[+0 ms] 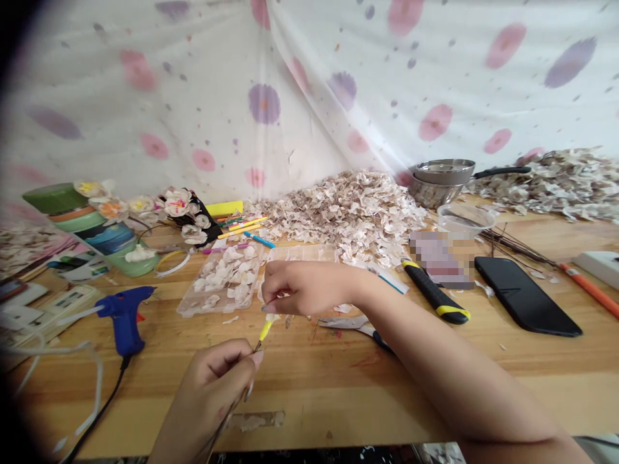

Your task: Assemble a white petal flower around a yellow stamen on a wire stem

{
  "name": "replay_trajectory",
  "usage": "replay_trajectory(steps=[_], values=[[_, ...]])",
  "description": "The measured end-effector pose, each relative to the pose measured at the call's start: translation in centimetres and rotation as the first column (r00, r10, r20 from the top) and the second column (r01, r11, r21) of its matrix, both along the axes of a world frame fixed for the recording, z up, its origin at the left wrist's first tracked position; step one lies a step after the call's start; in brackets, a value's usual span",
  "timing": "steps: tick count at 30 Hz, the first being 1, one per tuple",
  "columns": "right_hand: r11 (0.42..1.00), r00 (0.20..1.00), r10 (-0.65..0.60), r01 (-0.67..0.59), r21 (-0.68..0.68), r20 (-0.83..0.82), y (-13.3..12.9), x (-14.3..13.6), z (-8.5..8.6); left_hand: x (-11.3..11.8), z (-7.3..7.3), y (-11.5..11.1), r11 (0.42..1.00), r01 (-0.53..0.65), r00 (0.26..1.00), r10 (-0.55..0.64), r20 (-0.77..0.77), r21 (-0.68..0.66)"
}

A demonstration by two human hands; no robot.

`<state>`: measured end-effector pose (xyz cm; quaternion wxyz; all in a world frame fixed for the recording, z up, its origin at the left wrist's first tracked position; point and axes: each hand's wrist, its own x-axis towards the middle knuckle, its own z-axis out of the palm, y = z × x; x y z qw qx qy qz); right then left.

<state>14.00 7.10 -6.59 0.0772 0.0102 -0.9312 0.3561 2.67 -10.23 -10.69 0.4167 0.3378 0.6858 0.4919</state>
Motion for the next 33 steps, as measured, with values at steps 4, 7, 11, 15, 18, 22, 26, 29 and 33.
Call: replay_trajectory(steps=[4, 7, 11, 15, 18, 22, 26, 29, 33], values=[[1.0, 1.0, -0.013, 0.013, 0.021, -0.001, 0.0, 0.0, -0.1, 0.0, -0.1, 0.0, 1.0, 0.003, 1.0, -0.003, 0.007, 0.017], [0.999, 1.0, -0.019, 0.02, 0.036, -0.008, 0.0, 0.1, -0.1, 0.1, -0.1, 0.0, 1.0, 0.002, 1.0, -0.002, -0.021, 0.027], [0.999, 1.0, -0.024, 0.024, 0.045, -0.01, -0.2, 0.1, -0.1, 0.1, 0.0, 0.0, 1.0, 0.01, 0.999, -0.009, -0.037, 0.02], [0.997, 0.999, -0.046, 0.047, 0.06, -0.016, -0.3, 0.2, 0.0, 0.0, 0.1, 0.0, 1.0, 0.015, 0.999, -0.015, -0.04, 0.008], [0.99, 0.995, -0.095, 0.099, 0.103, -0.043, -0.1, 0.4, 0.2, 0.0, 0.1, 0.0, 1.0, 0.017, 0.998, -0.017, -0.055, -0.001], [0.968, 0.967, -0.205, 0.223, 0.114, -0.154, 0.4, 1.0, 0.8, 0.0, -0.1, -0.1, 1.0, -0.025, 0.997, 0.025, -0.073, 0.002], [0.914, 0.828, -0.33, 0.4, 0.064, -0.453, -0.3, 1.2, 1.4, 0.4, -0.7, -0.4, 0.973, -0.181, 0.967, 0.202, -0.157, 0.141], [0.898, 0.67, -0.268, 0.433, 0.072, -0.693, -2.4, 1.0, 1.3, 1.0, -1.1, -0.6, 0.924, -0.292, 0.918, 0.344, -0.199, 0.248], [0.838, 0.614, -0.1, 0.477, 0.267, -0.783, -5.9, 0.4, -0.3, 1.7, -1.3, -0.5, 0.862, -0.369, 0.838, 0.47, -0.276, 0.347]])
